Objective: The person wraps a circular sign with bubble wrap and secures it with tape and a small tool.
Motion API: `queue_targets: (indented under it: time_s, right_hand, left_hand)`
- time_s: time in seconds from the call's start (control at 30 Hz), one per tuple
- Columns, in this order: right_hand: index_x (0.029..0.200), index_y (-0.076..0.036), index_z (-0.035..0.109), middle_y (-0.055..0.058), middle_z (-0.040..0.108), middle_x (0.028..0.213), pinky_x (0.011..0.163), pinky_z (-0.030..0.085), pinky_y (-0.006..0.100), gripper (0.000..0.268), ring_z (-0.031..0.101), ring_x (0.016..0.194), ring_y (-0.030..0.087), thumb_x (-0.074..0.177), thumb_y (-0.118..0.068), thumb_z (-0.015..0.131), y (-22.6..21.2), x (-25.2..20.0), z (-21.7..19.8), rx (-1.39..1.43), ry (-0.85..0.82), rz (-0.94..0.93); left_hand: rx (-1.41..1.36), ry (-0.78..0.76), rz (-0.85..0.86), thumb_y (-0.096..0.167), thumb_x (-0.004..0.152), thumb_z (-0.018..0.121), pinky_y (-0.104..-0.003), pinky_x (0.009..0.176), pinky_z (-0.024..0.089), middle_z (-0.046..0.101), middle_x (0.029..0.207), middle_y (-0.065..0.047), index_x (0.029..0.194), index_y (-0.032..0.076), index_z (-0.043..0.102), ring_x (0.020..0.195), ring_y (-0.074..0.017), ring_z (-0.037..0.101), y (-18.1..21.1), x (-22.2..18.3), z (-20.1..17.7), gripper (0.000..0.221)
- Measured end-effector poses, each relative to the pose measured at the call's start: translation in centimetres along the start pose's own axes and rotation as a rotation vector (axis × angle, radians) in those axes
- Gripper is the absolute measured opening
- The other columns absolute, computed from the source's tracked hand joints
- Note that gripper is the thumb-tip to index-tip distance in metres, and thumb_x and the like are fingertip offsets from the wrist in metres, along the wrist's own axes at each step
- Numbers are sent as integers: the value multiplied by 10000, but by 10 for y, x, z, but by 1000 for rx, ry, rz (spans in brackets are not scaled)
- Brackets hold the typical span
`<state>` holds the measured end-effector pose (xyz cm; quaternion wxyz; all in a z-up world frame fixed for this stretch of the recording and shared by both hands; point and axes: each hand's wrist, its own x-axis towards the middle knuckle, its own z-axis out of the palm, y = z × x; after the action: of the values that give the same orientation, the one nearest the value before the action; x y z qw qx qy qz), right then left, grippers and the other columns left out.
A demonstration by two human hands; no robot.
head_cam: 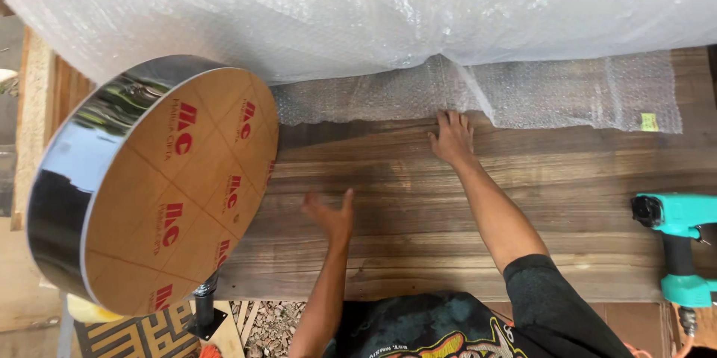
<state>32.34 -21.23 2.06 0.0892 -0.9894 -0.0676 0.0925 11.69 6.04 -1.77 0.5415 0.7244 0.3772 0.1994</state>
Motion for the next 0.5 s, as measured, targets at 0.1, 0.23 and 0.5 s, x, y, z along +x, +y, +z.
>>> queue_targets:
  time_s: [0.1,0.23,0.5]
  right_hand:
    - [1462,-112,551,125,474,1430,1168,233,647,566,353,1417,353,965,-364,651,8,4,13,-79,27,-25]
    - [1372,-118,634,161,495,1369,1163,281,632,480,379,1423,391,952,-350,651,14,10,10,-96,33,-93]
    - [1456,-171,554,172,388,1507,1041,482,559,551,457,1364,392,937,-331,650,27,8,-16,-74,-64,-76]
  left_hand:
    - [253,-228,339,431,787,868,-640,1168,299,384,1464,-207,1475,52,412,1405,-419,387,12,26,54,908]
    - [682,-543,521,406,915,705,-655,1103,417,277,1612,-190,1512,80,423,1497,-430,278,83,51,92,736]
    - [1055,-673,577,372,989,557,-556,1066,461,358,1555,-142,1609,216,291,1413,-355,415,63,103,163,692]
